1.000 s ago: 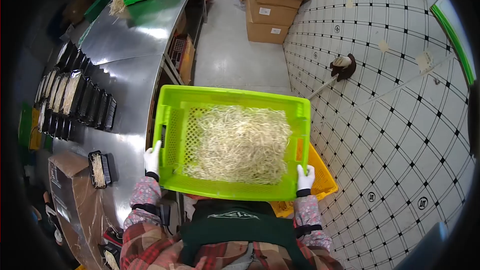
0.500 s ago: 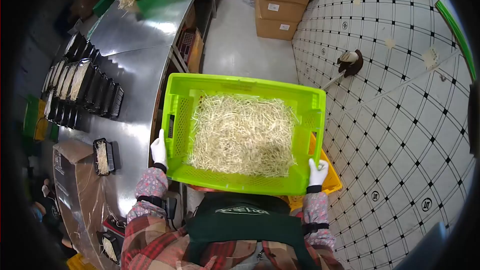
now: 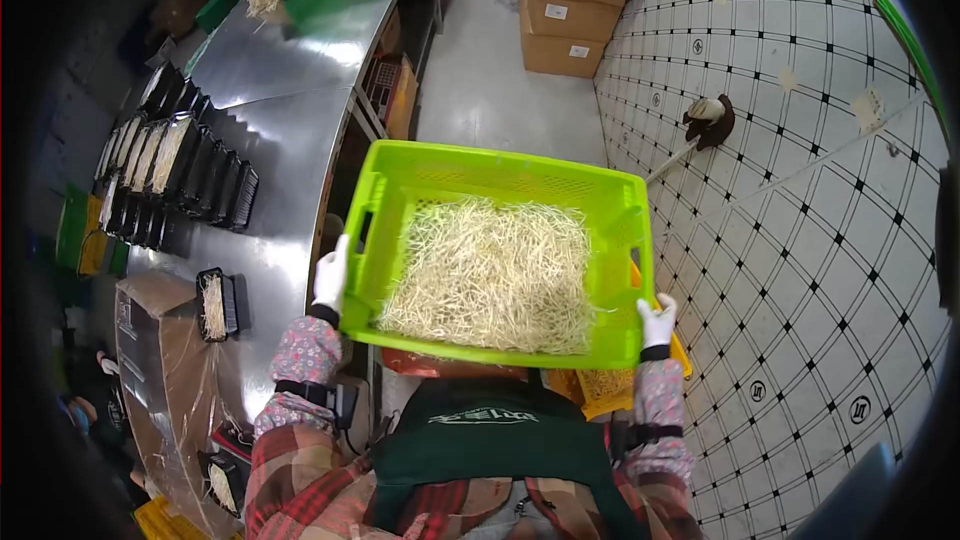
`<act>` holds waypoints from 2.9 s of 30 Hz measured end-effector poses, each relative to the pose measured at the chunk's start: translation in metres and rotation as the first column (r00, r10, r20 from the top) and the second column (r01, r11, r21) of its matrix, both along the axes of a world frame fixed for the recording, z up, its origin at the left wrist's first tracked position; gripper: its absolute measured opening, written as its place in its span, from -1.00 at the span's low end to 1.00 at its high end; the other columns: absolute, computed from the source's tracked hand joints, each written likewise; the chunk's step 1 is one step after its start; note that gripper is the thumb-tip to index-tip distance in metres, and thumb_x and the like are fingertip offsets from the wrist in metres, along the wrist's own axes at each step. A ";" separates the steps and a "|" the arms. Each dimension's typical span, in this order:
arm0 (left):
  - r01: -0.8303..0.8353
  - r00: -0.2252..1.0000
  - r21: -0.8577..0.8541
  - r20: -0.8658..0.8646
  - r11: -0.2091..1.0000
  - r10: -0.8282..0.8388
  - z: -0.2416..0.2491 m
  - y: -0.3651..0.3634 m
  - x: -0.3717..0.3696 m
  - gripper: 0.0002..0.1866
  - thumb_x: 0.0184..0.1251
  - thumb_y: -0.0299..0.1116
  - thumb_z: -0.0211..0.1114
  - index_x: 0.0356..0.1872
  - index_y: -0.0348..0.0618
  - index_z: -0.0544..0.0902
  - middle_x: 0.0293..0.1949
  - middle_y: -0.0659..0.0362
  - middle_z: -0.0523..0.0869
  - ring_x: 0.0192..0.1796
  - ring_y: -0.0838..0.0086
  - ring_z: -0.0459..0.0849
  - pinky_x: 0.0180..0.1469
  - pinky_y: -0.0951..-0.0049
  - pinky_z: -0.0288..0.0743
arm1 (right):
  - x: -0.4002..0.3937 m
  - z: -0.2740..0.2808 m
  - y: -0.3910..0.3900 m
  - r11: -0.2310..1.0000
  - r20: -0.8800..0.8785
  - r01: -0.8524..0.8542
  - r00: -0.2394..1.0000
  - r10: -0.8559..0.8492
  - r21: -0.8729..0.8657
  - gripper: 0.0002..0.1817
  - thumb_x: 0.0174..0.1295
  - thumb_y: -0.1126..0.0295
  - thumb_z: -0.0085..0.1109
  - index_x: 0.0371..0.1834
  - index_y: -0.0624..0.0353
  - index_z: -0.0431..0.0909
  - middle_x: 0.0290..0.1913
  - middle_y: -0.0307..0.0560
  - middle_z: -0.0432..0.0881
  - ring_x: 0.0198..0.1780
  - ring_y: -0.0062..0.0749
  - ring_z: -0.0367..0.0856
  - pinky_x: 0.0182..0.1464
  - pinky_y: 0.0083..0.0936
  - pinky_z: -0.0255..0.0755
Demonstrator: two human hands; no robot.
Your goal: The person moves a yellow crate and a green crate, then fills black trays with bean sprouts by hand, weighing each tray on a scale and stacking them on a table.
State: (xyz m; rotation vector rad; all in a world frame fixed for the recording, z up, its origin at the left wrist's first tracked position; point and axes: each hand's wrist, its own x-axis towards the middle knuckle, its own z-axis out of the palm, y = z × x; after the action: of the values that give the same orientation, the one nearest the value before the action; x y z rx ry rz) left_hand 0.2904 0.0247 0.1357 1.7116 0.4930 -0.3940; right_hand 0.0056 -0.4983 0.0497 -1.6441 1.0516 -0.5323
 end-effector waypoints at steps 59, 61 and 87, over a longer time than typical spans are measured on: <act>-0.137 0.991 -0.231 -0.041 0.963 0.131 -0.072 -0.071 -0.058 -0.48 0.40 0.13 0.06 -0.28 -0.19 0.66 -0.39 0.28 0.63 -0.35 0.62 0.53 -0.26 0.54 0.43 | 0.009 0.122 -0.086 0.977 -0.281 0.215 0.937 -0.208 -0.007 -0.30 0.35 -0.17 -0.12 -0.18 0.43 0.59 -0.34 0.03 0.69 -0.33 -0.33 0.66 -0.22 -0.50 0.52; -0.130 0.976 -0.309 -0.206 0.942 0.067 -0.061 -0.025 -0.030 -0.44 0.38 0.17 0.04 -0.28 -0.20 0.67 -0.40 0.20 0.69 -0.39 0.54 0.65 -0.32 0.50 0.54 | 0.006 0.089 -0.039 0.995 -0.361 0.006 0.932 -0.044 -0.105 -0.36 0.34 -0.11 -0.03 -0.12 0.43 0.58 -0.25 0.02 0.69 -0.20 -0.35 0.64 -0.09 -0.52 0.46; 0.003 1.000 -0.146 0.021 0.989 0.000 -0.049 -0.024 -0.004 -0.52 0.48 -0.01 -0.02 -0.29 -0.25 0.66 -0.40 0.13 0.71 -0.36 0.51 0.69 -0.28 0.50 0.56 | -0.036 0.026 -0.021 0.956 -0.167 0.226 0.952 -0.257 -0.186 -0.50 0.35 -0.01 0.06 -0.64 0.10 0.34 -0.61 -0.32 0.35 -0.51 -0.61 0.22 -0.42 -0.58 0.19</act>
State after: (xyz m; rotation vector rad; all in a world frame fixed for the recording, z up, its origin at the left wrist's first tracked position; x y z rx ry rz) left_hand 0.2866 0.0003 0.0871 1.5729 0.4366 -0.4029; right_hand -0.0304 -0.5193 0.0761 -1.7463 1.3943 -0.6479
